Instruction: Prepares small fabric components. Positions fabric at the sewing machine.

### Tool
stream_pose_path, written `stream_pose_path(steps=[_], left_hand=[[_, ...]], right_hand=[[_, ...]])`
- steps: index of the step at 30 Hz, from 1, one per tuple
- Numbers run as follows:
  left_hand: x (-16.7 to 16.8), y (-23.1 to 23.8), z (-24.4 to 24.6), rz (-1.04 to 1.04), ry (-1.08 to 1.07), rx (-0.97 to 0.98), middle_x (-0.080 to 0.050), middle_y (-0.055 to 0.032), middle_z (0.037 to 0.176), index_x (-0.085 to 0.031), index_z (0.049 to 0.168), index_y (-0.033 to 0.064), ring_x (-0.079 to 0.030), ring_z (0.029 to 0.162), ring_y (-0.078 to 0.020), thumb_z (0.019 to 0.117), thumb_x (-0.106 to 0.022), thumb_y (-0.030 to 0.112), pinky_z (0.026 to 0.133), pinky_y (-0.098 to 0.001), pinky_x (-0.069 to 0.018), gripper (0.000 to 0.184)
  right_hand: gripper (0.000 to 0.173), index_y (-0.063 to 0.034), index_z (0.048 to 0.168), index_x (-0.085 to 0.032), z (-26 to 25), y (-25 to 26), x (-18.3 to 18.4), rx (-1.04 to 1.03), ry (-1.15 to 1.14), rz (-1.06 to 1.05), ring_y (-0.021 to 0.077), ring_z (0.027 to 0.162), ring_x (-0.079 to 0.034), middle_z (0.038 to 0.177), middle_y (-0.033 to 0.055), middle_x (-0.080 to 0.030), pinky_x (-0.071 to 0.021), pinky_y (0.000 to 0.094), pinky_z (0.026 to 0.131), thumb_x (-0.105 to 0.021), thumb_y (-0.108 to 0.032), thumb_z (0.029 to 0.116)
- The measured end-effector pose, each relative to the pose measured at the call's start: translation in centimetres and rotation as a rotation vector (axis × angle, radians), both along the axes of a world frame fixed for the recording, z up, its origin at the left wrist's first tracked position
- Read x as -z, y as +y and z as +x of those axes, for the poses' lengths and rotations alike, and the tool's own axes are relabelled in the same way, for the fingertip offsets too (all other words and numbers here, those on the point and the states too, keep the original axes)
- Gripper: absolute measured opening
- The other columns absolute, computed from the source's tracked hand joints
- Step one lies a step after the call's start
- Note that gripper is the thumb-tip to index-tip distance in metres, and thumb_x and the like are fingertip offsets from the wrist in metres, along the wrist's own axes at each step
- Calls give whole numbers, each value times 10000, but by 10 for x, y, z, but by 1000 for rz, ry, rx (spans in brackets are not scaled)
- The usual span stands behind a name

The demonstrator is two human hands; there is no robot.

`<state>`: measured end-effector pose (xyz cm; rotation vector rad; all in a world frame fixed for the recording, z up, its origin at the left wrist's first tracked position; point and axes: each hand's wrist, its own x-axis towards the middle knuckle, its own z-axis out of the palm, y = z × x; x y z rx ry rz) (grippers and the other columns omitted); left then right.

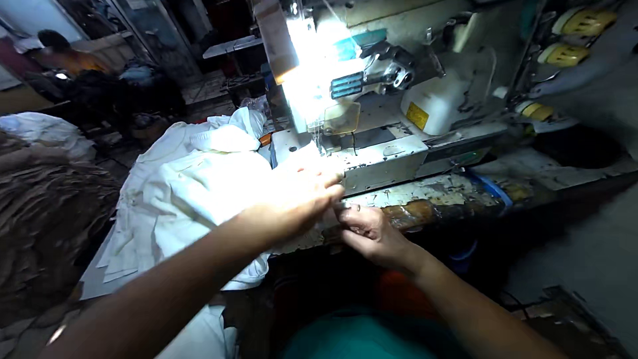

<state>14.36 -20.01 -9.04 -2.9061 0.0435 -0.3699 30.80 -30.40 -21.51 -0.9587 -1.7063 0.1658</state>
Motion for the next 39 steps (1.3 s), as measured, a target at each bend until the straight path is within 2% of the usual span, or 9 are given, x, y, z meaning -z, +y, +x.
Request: stream_pose_path(steps=[2, 4, 7, 10, 12, 17, 20, 23, 39], left_hand=[[-5, 16, 2, -58, 184, -57, -674, -59, 822, -730, 874, 87, -668, 765, -239, 864, -713, 97, 659, -443, -527, 22], [-23, 22, 1, -94, 310, -125, -645, -53, 826, -708, 892, 91, -648, 722, -211, 899, -707, 140, 609, -399, -516, 50], [-31, 49, -1, -4, 268, -158, -619, -12, 754, -696, 844, 155, -629, 649, -195, 879, -715, 255, 547, -404, -486, 107], [-33, 63, 3, 3, 221, -142, -550, 25, 683, -635, 742, 182, -579, 609, -139, 852, -691, 283, 522, -341, -436, 159], [-41, 66, 7, 54, 219, -121, -520, 14, 639, -610, 713, 172, -574, 582, -172, 841, -688, 292, 501, -377, -418, 191], [-48, 72, 8, 162, 196, -128, -490, 37, 607, -599, 704, 206, -563, 601, -173, 820, -674, 345, 557, -397, -408, 196], [-50, 77, 8, 113, 185, -149, -532, -6, 620, -597, 708, 170, -601, 659, -223, 831, -698, 312, 695, -462, -437, 214], [-47, 80, 7, 116, 129, -101, -479, 16, 603, -546, 668, 195, -560, 626, -204, 835, -606, 363, 613, -427, -381, 245], [-50, 69, 6, 102, 85, -88, -456, 37, 599, -545, 672, 196, -497, 636, -176, 847, -614, 329, 675, -405, -335, 231]], right_hand=[[218, -11, 984, -777, 9, 16, 8, 84, -23, 5, 103, 894, -695, 908, 112, -739, -546, 223, 841, -574, -9, 903], [205, 1, 1006, -780, 13, 27, 16, 86, 78, -60, 65, 898, -702, 939, 95, -757, -552, 203, 862, -586, -24, 943], [187, 4, 950, -776, 9, 34, 23, 34, 205, -123, 7, 773, -678, 859, 43, -744, -566, 169, 761, -639, -116, 988], [190, -14, 907, -781, 14, 46, 28, 50, 205, -105, -7, 770, -673, 825, 25, -739, -557, 156, 755, -668, -151, 975], [175, -27, 894, -788, 17, 51, 30, 76, 194, -110, -3, 775, -676, 828, 23, -744, -557, 159, 759, -696, -162, 955], [163, -28, 860, -778, 23, 63, 30, 80, 181, -84, 7, 721, -658, 785, 24, -726, -549, 164, 699, -737, -171, 926], [169, -21, 859, -776, 24, 65, 30, 74, 181, -86, 10, 708, -656, 801, 35, -732, -551, 169, 689, -744, -174, 925], [163, -22, 878, -780, 24, 66, 32, 75, 183, -75, 9, 729, -675, 837, 42, -750, -564, 167, 701, -748, -175, 922], [129, -41, 913, -791, 24, 67, 31, 61, 219, -79, -3, 723, -672, 840, 21, -755, -563, 168, 695, -752, -165, 913]])
